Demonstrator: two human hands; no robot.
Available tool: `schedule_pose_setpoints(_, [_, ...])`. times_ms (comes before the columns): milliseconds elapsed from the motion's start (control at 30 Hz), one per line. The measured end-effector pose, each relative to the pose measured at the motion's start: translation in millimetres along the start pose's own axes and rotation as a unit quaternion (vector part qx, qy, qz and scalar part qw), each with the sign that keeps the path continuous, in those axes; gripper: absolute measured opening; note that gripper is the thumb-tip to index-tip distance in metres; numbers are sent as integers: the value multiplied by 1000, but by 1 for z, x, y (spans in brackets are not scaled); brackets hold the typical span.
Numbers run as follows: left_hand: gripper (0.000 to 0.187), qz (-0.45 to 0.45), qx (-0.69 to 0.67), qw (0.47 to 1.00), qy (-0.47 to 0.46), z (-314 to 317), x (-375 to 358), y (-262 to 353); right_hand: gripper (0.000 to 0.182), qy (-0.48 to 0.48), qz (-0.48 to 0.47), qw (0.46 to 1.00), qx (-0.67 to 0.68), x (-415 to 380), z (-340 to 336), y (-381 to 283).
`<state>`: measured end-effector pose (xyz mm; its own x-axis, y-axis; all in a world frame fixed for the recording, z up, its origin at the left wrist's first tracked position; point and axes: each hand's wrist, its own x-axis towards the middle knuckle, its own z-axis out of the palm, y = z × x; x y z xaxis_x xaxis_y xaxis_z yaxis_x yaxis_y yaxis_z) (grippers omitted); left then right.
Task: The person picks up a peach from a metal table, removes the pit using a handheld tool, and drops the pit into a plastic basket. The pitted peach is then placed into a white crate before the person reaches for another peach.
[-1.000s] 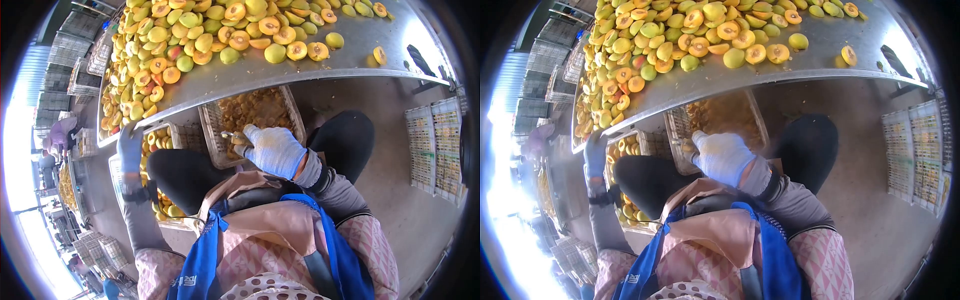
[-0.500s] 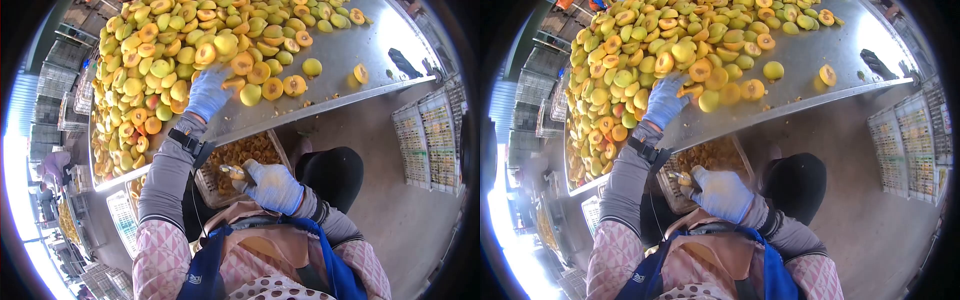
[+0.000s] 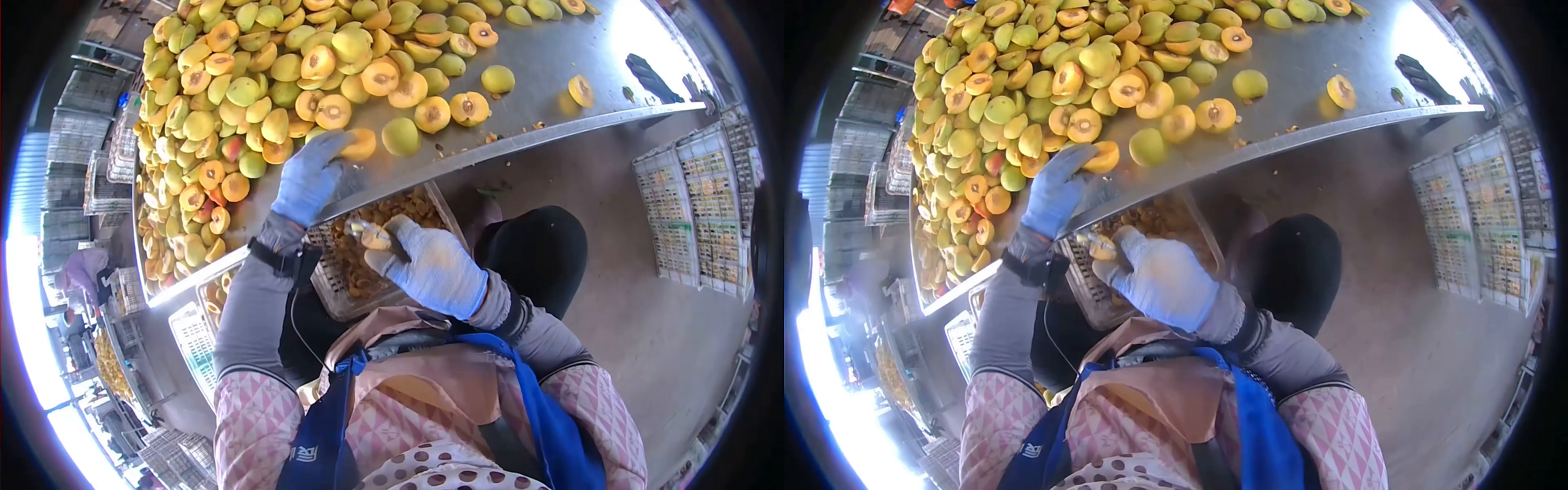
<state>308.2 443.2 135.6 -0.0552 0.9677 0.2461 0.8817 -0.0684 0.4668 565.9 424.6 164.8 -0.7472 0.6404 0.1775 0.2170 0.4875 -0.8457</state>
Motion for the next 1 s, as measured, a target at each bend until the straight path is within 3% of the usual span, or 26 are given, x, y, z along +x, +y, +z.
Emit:
schedule_pose_setpoints(67, [41, 46, -3, 998, 30, -15, -16, 17, 34, 32, -94, 990, -100, 3, 2, 4])
schedule_pose_setpoints(133, [41, 39, 31, 999, 23, -30, -33, 38, 36, 71, 72, 993, 54, 6, -7, -11])
schedule_pose_setpoints(167, [41, 98, 71, 992, 31, -28, -41, 27, 37, 134, 65, 984, 101, 10, -7, -13])
schedule_pose_setpoints(200, [41, 123, 29, 991, 42, -37, -39, 50, 41, 195, 53, 969, 144, 14, -8, -14])
schedule_pose_setpoints(233, [41, 134, 21, 989, 62, -37, -42, 59, 46, 211, 40, 941, 262, 21, 11, 4])
schedule_pose_setpoints(267, [39, 144, 23, 987, 68, -41, -43, 71, 47, 170, 146, 874, 432, 26, 8, 0])
schedule_pose_setpoints(367, [42, 179, -41, 982, 48, -42, -60, 74, 39, 120, 214, 879, 408, 19, -21, -29])
schedule_pose_setpoints(433, [44, 167, -57, 984, 16, -43, -65, 74, 29, 84, 222, 887, 397, 16, -29, -40])
schedule_pose_setpoints(533, [43, 103, -235, 963, 82, -34, -71, 75, 19, 80, 209, 878, 423, 13, -19, -48])
schedule_pose_setpoints(567, [48, -10, -353, 934, 52, -25, -75, 68, 19, 79, 223, 869, 435, 14, -11, -45])
schedule_pose_setpoints(667, [60, 12, -440, 896, 54, -29, -82, 66, 19, 92, 223, 832, 500, 10, -7, -53])
schedule_pose_setpoints(733, [61, -24, -481, 873, 69, -28, -88, 85, 17, 94, 239, 802, 539, 12, 4, -49])
schedule_pose_setpoints(833, [62, -60, -508, 854, 94, -31, -96, 97, 22, 75, 226, 830, 505, 12, 18, -55])
schedule_pose_setpoints(933, [60, -66, -539, 833, 103, -34, -102, 98, 35, 109, 139, 931, 320, 30, 64, -21])
schedule_pose_setpoints(1000, [60, -72, -580, 805, 101, -37, -105, 95, 41, 124, 97, 951, 267, 25, 64, -21])
